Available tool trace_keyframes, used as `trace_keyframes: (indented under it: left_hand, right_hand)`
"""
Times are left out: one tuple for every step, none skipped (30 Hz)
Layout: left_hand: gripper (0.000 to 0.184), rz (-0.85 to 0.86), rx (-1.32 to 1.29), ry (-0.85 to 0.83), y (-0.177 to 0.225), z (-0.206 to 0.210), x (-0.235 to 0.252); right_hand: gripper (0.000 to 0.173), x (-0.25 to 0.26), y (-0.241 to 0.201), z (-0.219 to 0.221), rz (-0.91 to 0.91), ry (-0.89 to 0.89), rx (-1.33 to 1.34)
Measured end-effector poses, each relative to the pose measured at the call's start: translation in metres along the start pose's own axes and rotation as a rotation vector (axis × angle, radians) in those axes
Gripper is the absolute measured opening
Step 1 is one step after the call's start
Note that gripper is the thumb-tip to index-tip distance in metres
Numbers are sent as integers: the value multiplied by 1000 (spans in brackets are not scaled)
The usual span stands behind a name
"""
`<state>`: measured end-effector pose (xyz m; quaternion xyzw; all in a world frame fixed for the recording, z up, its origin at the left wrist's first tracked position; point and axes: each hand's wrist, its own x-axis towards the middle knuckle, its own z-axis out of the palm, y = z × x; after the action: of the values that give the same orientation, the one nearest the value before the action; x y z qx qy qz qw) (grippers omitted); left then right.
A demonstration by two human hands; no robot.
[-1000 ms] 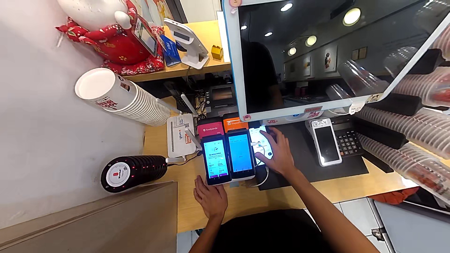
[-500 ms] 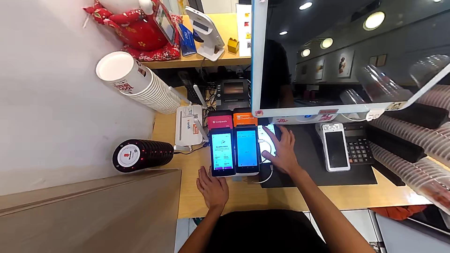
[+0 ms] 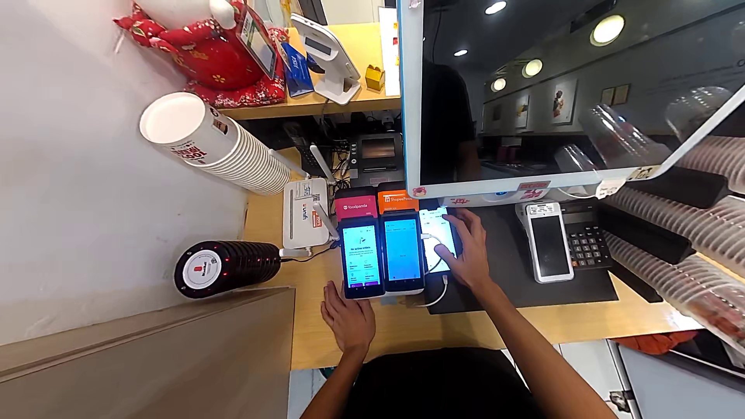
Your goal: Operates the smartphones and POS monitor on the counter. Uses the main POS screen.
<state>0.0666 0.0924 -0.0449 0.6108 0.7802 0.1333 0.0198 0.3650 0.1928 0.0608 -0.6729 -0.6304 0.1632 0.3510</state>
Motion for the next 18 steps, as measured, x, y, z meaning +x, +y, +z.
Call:
trace_keyframes:
  left_hand:
    - [68,2,1,0,0,0,0]
    - [68,4,2,0,0,0,0]
    - [68,4,0,1,0,0,-1]
    - [69,5,-2,4,0,0,-1]
    - [68,7,0,9,0,0,-1]
    - [68,8,-1,11,-1,1,-1]
    - [68,9,-2,15,-1,2,-1]
    - [69,9,-1,17,-1,2,-1]
    - [69,11,1,20,-2,2,-1]
    - [70,13,3,22,-2,3,-1]
    - [70,13,4,25,-2,3,-1]
    - [70,16,4,28,-2,4,-2]
    - [70,18,5,31,-2,4,-2]
    - [70,19,7,30,-2,4,-2]
    - [70,17,9,27,-2,4,-2]
    - [71,14,8,23,-2,4,-2]
    - [71,10,7,20,-2,5,-2]
    - [70,8,7,20,-2,5,-2]
  right_hand:
    - [80,0,0,0,-9,-7,3]
    - [80,0,0,0,-13,-18,5]
    - [81,-1,0,0,-19,-26,2]
    - [82,0,-1,-1,-22,-31,-2]
    - [82,0,-1,-1,-24,-34,-6]
    - [83,0,-1,-1,-27,-33,-8]
    - [84,1,-1,-1,-30,-30,-7]
    - [84,1,-1,-1,-32,-29,-7]
    - [84,1,-1,-1,-34,-32,-7]
    - [83,1,-1,-1,-38,-37,-10]
    - [80,1,-1,-1,-46,-42,-11]
    - [76,1,0,-1,-56,-44,-12]
    - [72,1,0,0,-65,-44,-9]
    - [70,2,1,0,-72,-39,-8]
    - [71,2,1,0,-74,-27,-5]
    - [74,2,1,0,-70,-13,-1]
    - [78,2,1,-1,-59,0,4]
    - [83,2,2,-1,-44,8,11]
